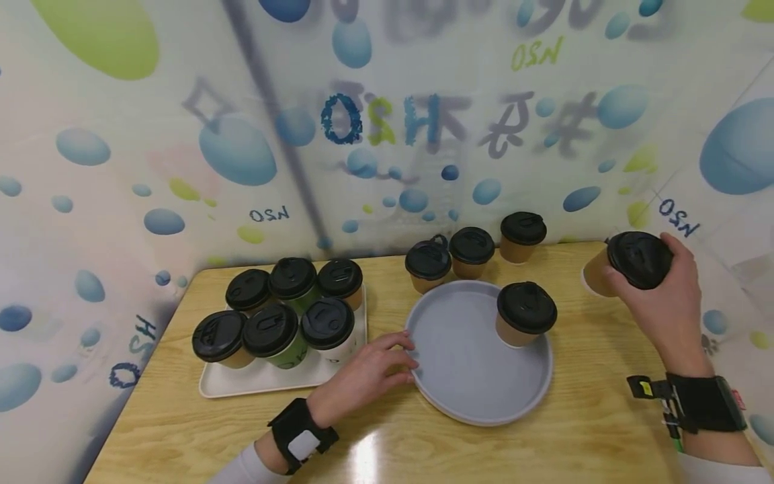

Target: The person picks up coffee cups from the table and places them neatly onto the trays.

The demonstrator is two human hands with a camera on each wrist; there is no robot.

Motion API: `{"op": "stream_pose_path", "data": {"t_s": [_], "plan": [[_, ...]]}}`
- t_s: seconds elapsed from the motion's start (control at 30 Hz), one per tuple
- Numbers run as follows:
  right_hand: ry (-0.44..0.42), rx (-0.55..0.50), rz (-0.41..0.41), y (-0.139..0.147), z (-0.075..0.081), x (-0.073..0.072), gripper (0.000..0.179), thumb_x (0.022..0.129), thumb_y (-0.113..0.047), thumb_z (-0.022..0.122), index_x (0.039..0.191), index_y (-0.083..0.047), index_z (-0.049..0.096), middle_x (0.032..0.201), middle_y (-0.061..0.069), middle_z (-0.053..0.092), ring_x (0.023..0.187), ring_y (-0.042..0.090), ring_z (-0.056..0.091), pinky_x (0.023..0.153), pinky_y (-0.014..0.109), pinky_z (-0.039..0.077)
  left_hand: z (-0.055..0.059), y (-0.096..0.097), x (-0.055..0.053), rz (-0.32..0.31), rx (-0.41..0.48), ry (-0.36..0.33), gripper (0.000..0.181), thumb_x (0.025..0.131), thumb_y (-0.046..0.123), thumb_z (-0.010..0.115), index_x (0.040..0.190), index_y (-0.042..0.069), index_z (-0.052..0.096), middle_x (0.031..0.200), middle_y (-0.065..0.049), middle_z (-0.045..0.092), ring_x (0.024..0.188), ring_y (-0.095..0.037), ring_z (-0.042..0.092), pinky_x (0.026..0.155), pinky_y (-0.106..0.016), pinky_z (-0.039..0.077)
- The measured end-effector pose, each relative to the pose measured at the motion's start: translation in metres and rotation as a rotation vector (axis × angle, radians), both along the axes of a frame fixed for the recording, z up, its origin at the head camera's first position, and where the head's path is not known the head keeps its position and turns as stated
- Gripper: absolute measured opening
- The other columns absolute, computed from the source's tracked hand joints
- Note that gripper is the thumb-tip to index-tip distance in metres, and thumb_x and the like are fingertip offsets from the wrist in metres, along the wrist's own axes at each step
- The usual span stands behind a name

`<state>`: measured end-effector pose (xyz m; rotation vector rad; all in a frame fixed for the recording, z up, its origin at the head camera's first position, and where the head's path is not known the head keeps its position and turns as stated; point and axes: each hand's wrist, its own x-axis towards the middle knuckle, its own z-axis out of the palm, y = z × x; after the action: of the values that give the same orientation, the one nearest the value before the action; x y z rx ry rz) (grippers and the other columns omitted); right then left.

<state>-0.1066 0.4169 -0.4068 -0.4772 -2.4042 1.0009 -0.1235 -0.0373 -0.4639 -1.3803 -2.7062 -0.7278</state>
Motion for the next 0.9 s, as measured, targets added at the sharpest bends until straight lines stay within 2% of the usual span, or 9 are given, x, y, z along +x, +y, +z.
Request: {"op": "stream_pose_path", "data": {"t_s": [0.13, 0.23, 0.33, 0.47, 0.53, 0.63, 0.7, 0.8, 0.9], "plan": [[0.016, 0.003, 0.013, -0.014, 0.013, 0.013, 0.09, 0.099, -0.033, 0.068, 0.167, -0.016, 0.011, 0.168, 0.023, 0.017, 0.147, 0.056, 0.025, 0.118, 0.068, 0.024, 0.0, 0.0, 0.001, 0.002, -0.001, 0.003, 0.02, 0.093, 0.028, 0.078, 0.109, 0.016, 0.08, 0.126, -0.002, 0.064, 0.139, -0.02, 0.051, 0.114, -0.024, 0.039], [0.021, 0.007, 0.006, -0.025, 0.021, 0.024, 0.089, 0.098, -0.032, 0.068, 0.167, -0.021, 0.014, 0.168, 0.02, 0.021, 0.144, 0.056, 0.031, 0.121, 0.037, 0.029, 0.0, 0.0, 0.001, 0.001, -0.002, 0.005, 0.019, 0.094, 0.028, 0.078, 0.108, 0.016, 0.081, 0.126, -0.002, 0.065, 0.138, -0.019, 0.051, 0.113, -0.024, 0.04], [0.031, 0.004, -0.005, -0.035, 0.027, 0.035, 0.088, 0.096, -0.03, 0.07, 0.166, -0.027, 0.016, 0.166, 0.018, 0.027, 0.142, 0.052, 0.037, 0.104, 0.012, 0.027, 0.0, 0.0, 0.001, 0.002, -0.004, 0.007, 0.019, 0.094, 0.028, 0.078, 0.108, 0.016, 0.081, 0.126, -0.001, 0.065, 0.138, -0.019, 0.051, 0.113, -0.024, 0.04], [0.078, -0.003, -0.009, -0.051, 0.033, 0.049, 0.091, 0.093, -0.024, 0.073, 0.165, -0.031, 0.018, 0.159, 0.017, 0.036, 0.14, 0.034, 0.042, 0.101, 0.01, 0.026, 0.001, 0.0, 0.002, 0.002, 0.001, 0.003, 0.019, 0.094, 0.028, 0.078, 0.108, 0.015, 0.081, 0.126, -0.001, 0.064, 0.138, -0.019, 0.051, 0.113, -0.024, 0.04], [0.114, -0.01, 0.001, -0.06, 0.034, 0.055, 0.093, 0.09, -0.019, 0.076, 0.164, -0.031, 0.02, 0.152, 0.008, 0.042, 0.135, 0.022, 0.042, 0.102, 0.011, 0.025, 0.001, 0.0, 0.002, 0.001, 0.003, 0.001, 0.019, 0.094, 0.028, 0.077, 0.108, 0.015, 0.081, 0.126, -0.002, 0.064, 0.138, -0.019, 0.051, 0.114, -0.024, 0.039], [0.164, -0.023, 0.042, -0.074, 0.032, 0.063, 0.095, 0.086, -0.012, 0.079, 0.163, -0.027, 0.025, 0.143, -0.007, 0.04, 0.128, 0.007, 0.04, 0.104, 0.012, 0.024, 0.001, 0.0, 0.002, -0.002, 0.007, -0.002, 0.019, 0.094, 0.028, 0.077, 0.108, 0.015, 0.081, 0.126, -0.002, 0.064, 0.138, -0.019, 0.051, 0.115, -0.024, 0.038], [0.186, -0.033, 0.091, -0.081, 0.03, 0.068, 0.096, 0.083, -0.007, 0.08, 0.162, -0.024, 0.028, 0.146, -0.006, 0.04, 0.129, -0.001, 0.037, 0.106, 0.012, 0.024, 0.001, 0.0, 0.002, -0.003, 0.01, -0.005, 0.019, 0.094, 0.028, 0.077, 0.108, 0.015, 0.081, 0.126, -0.002, 0.065, 0.138, -0.019, 0.051, 0.115, -0.024, 0.038], [0.178, 0.005, 0.163, -0.089, 0.025, 0.075, 0.098, 0.08, -0.006, 0.083, 0.161, -0.019, 0.031, 0.155, 0.01, 0.04, 0.136, 0.004, 0.037, 0.105, 0.009, 0.022, 0.001, 0.0, 0.001, -0.005, 0.014, -0.007, 0.019, 0.094, 0.028, 0.077, 0.108, 0.015, 0.081, 0.126, -0.002, 0.065, 0.138, -0.019, 0.051, 0.115, -0.025, 0.038], [0.126, 0.057, 0.229, -0.097, 0.017, 0.082, 0.102, 0.077, -0.009, 0.087, 0.162, -0.016, 0.031, 0.155, 0.024, 0.04, 0.137, 0.024, 0.042, 0.099, 0.004, 0.021, 0.001, 0.0, 0.002, -0.006, 0.013, -0.001, 0.019, 0.094, 0.028, 0.077, 0.108, 0.015, 0.081, 0.126, -0.002, 0.065, 0.138, -0.019, 0.051, 0.115, -0.025, 0.038]]}}
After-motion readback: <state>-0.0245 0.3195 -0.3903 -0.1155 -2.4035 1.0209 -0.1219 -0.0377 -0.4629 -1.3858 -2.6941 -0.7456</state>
